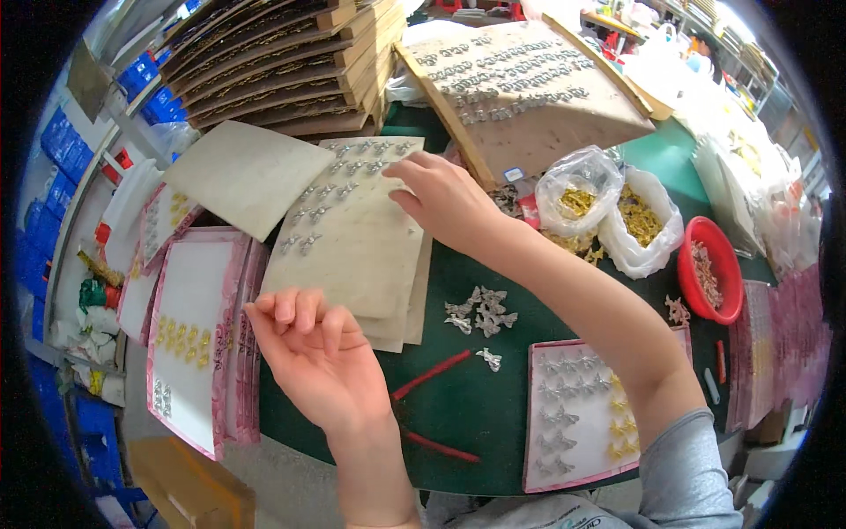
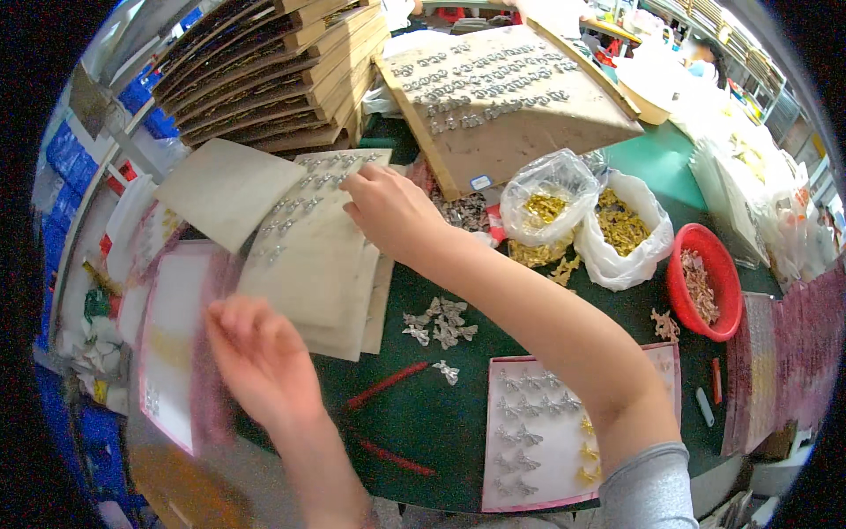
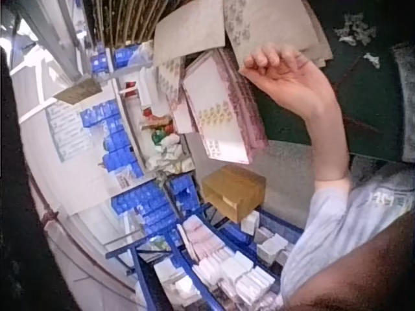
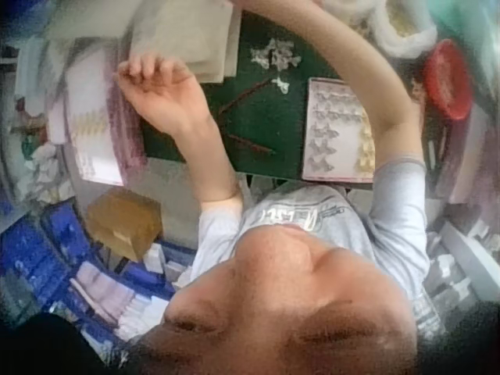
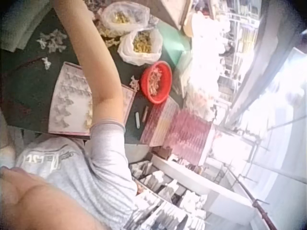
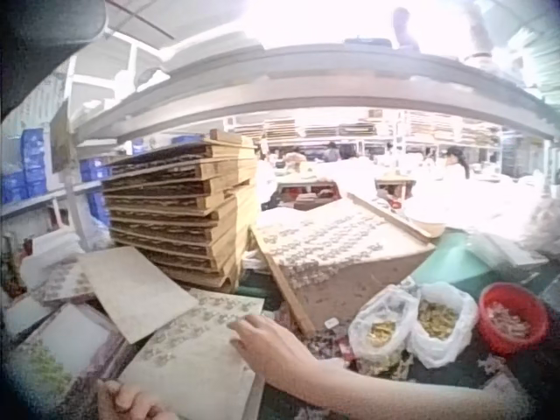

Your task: The person assembles small decorative bows by hand, picking up silver and gold pieces from a tray and arranging them. They use pliers to adjust the shape of the bows and a small tool to refine details. The finished bows are placed back onto the tray in organized rows.

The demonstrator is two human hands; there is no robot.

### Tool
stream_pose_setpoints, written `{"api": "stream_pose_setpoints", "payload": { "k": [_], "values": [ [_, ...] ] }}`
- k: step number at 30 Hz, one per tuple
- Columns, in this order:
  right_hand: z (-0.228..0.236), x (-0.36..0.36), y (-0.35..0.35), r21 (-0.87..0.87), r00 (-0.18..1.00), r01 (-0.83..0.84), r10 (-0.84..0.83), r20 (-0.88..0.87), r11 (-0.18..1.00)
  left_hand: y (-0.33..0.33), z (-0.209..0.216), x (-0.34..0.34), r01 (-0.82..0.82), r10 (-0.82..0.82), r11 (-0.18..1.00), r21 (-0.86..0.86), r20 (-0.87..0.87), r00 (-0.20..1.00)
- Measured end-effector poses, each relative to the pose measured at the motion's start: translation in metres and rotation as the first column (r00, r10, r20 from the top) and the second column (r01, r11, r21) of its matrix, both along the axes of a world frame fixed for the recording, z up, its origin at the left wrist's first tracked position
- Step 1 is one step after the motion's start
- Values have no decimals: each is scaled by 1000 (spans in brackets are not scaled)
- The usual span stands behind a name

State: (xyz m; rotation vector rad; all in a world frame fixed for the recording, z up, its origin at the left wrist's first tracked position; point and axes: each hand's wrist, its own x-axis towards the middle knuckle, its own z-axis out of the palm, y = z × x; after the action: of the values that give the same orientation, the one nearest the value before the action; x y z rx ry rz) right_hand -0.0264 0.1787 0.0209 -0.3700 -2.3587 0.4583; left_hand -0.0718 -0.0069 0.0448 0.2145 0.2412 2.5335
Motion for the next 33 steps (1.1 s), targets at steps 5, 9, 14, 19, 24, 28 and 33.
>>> {"api": "stream_pose_setpoints", "payload": {
  "k": [5, 9, 14, 19, 24, 28, 33],
  "values": [
    [-24, -36, 32, 118, 962, 162, -183, 203, 980, -5, -2, -12, -23, 23, 998, 60, 12, 1000],
    [-27, -32, 38, 126, 982, 129, -144, 120, 984, -9, -3, -21, -88, 88, 995, 37, 11, 996],
    [-20, -36, 46, -97, 998, 46, -42, 49, 994, -4, 1, -21, -191, 186, 971, -146, -43, 982],
    [-22, -48, 53, -273, 993, -58, 28, -111, 960, 0, 0, -19, -173, 164, 975, -141, -68, 984],
    [-15, -58, 51, -50, 972, -28, 38, 233, 998, -2, -3, -23, -133, 127, 982, -131, -52, 991],
    [-7, -56, 47, -276, 976, -22, 81, 205, 961, -6, -3, -26, -115, 115, 988, -105, -12, 993],
    [-14, -66, 36, -366, 984, -147, 173, 39, 919, 2, -5, -24, -17, 19, 998, -57, 29, 999]
  ]
}}
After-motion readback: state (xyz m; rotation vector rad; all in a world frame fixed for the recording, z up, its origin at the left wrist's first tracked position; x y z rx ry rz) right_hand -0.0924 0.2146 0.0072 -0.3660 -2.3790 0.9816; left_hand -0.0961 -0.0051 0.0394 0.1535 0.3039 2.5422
